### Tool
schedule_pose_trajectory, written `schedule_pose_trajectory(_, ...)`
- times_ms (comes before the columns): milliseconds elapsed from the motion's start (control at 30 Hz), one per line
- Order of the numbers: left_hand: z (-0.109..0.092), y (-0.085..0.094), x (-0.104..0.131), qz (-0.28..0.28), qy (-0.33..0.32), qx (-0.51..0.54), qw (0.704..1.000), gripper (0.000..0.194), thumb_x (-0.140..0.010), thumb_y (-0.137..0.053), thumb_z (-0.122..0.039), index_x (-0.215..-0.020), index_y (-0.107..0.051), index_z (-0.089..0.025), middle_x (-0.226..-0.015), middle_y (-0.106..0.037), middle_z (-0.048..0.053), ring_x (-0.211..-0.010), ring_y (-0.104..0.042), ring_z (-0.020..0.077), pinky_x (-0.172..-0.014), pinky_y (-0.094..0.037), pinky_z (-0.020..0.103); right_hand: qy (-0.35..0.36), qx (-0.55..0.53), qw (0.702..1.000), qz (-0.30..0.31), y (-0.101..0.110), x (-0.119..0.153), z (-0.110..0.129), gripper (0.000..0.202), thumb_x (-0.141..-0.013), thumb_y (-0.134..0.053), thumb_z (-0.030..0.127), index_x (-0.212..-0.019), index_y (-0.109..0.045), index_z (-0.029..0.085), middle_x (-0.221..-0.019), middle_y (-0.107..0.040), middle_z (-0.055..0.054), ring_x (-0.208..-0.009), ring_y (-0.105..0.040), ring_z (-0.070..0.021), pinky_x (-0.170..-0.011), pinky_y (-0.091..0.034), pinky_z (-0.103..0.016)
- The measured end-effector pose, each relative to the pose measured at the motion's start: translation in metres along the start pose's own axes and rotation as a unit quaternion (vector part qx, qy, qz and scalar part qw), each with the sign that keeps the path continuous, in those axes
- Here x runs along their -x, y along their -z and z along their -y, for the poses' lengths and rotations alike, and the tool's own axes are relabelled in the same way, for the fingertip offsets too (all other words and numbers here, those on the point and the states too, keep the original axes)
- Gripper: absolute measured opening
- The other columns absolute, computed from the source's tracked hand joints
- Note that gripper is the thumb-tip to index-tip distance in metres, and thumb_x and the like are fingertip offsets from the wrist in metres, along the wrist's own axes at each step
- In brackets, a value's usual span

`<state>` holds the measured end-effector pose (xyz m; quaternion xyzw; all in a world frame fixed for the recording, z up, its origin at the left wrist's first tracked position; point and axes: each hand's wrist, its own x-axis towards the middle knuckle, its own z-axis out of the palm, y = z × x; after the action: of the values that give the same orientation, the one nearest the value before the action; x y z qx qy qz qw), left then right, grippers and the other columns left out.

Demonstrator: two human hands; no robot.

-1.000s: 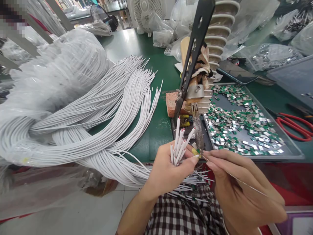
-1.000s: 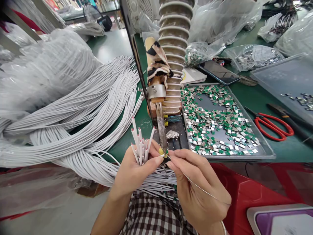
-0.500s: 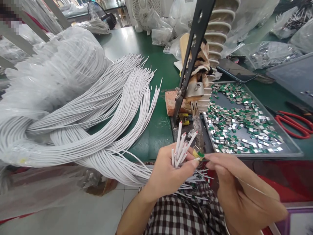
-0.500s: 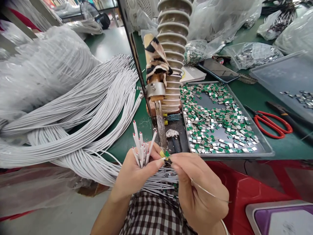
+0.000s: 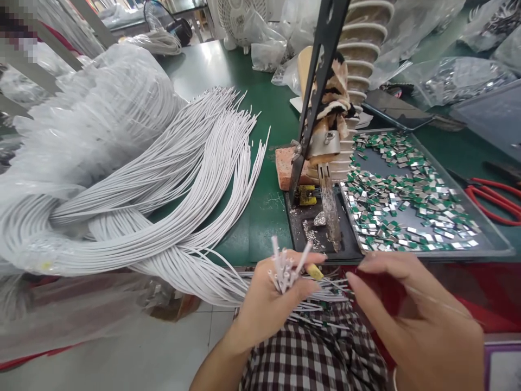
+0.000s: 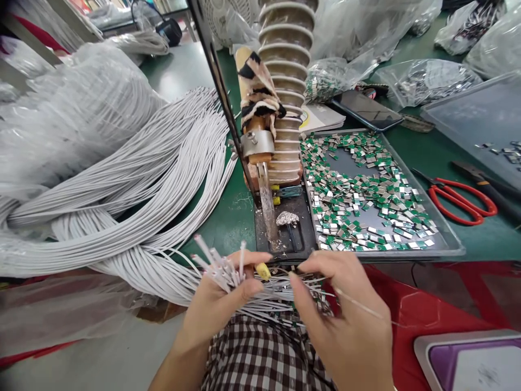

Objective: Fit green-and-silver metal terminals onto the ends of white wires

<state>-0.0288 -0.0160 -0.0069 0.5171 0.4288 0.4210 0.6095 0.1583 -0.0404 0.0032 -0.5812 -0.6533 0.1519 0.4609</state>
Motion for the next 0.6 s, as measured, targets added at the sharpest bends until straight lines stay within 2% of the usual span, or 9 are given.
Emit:
schedule_pose_trajectory(100,0.002,-0.001,0.005,0.02,0.033,-0.049,0.998,0.061,-0.078,-0.077,-0.01,-0.136,-0.066,-0.021,-0.095,-0.07,0.002,-0.067,-0.057,0.0115,-0.067,-0.049,0.023,0.094,-0.013,0.99,0.107,-0.006,-0.004,0.009,0.009,-0.093,-0.064,0.017,-0.097,-0.068,0.024,-0.086,-0.069,-0.001,-0.08,-0.065,-0.0145,-0.071,-0.055,-0.026)
schedule_pose_trajectory(200,0.002,0.001,0.008,0.046,0.035,-0.088,0.994,0.075,-0.076,-0.074,-0.005,-0.147,-0.056,-0.022,-0.111,-0.069,0.006,-0.083,-0.064,0.0173,-0.076,-0.05,0.027,0.126,-0.059,0.976,0.166,-0.013,-0.007,0.017,0.015,-0.094,-0.06,0.011,-0.094,-0.069,0.022,-0.082,-0.071,-0.002,-0.073,-0.063,-0.0138,-0.065,-0.055,-0.025)
schedule_pose_trajectory(267,0.0,0.003,0.008,0.074,0.022,-0.107,0.991,0.069,-0.078,-0.074,-0.005,-0.143,-0.059,-0.023,-0.11,-0.069,0.006,-0.094,-0.064,0.0206,-0.083,-0.049,0.029,0.119,-0.084,0.976,0.165,-0.013,-0.009,0.018,0.016,-0.093,-0.06,0.009,-0.089,-0.068,0.022,-0.08,-0.071,-0.001,-0.073,-0.063,-0.0137,-0.064,-0.055,-0.025)
schedule_pose_trajectory(300,-0.002,0.004,0.008,0.092,0.011,-0.108,0.99,0.058,-0.082,-0.073,-0.006,-0.137,-0.063,-0.023,-0.106,-0.069,0.005,-0.095,-0.063,0.0208,-0.085,-0.048,0.029,0.109,-0.092,0.978,0.154,-0.012,-0.009,0.018,0.015,-0.092,-0.061,0.009,-0.088,-0.067,0.022,-0.08,-0.071,-0.001,-0.073,-0.064,-0.0134,-0.065,-0.055,-0.024)
schedule_pose_trajectory(400,-0.005,0.004,0.006,0.107,-0.038,-0.088,0.99,0.011,-0.093,-0.066,-0.014,-0.099,-0.074,-0.02,-0.083,-0.064,0.001,-0.079,-0.059,0.0164,-0.076,-0.045,0.026,0.058,-0.114,0.984,0.125,-0.005,-0.009,0.016,0.012,-0.093,-0.063,0.012,-0.089,-0.068,0.023,-0.078,-0.07,0.0,-0.072,-0.064,-0.0116,-0.063,-0.055,-0.02)
schedule_pose_trajectory(467,-0.005,0.002,0.005,0.081,-0.073,-0.076,0.991,0.016,-0.096,-0.065,-0.018,-0.081,-0.071,-0.017,-0.074,-0.058,-0.001,-0.069,-0.053,0.0139,-0.067,-0.041,0.025,0.024,-0.134,0.982,0.132,-0.001,-0.009,0.014,0.013,-0.093,-0.064,0.014,-0.088,-0.068,0.025,-0.077,-0.07,0.002,-0.07,-0.065,-0.0101,-0.062,-0.054,-0.018)
schedule_pose_trajectory(600,0.0,-0.003,0.0,0.045,-0.106,-0.059,0.992,0.018,-0.094,-0.071,-0.023,-0.078,-0.073,-0.016,-0.074,-0.059,0.001,-0.069,-0.054,0.0136,-0.064,-0.039,0.025,-0.031,-0.188,0.97,0.15,0.0,-0.009,0.012,0.019,-0.093,-0.062,0.013,-0.092,-0.071,0.03,-0.077,-0.071,0.005,-0.068,-0.066,-0.0082,-0.061,-0.052,-0.015)
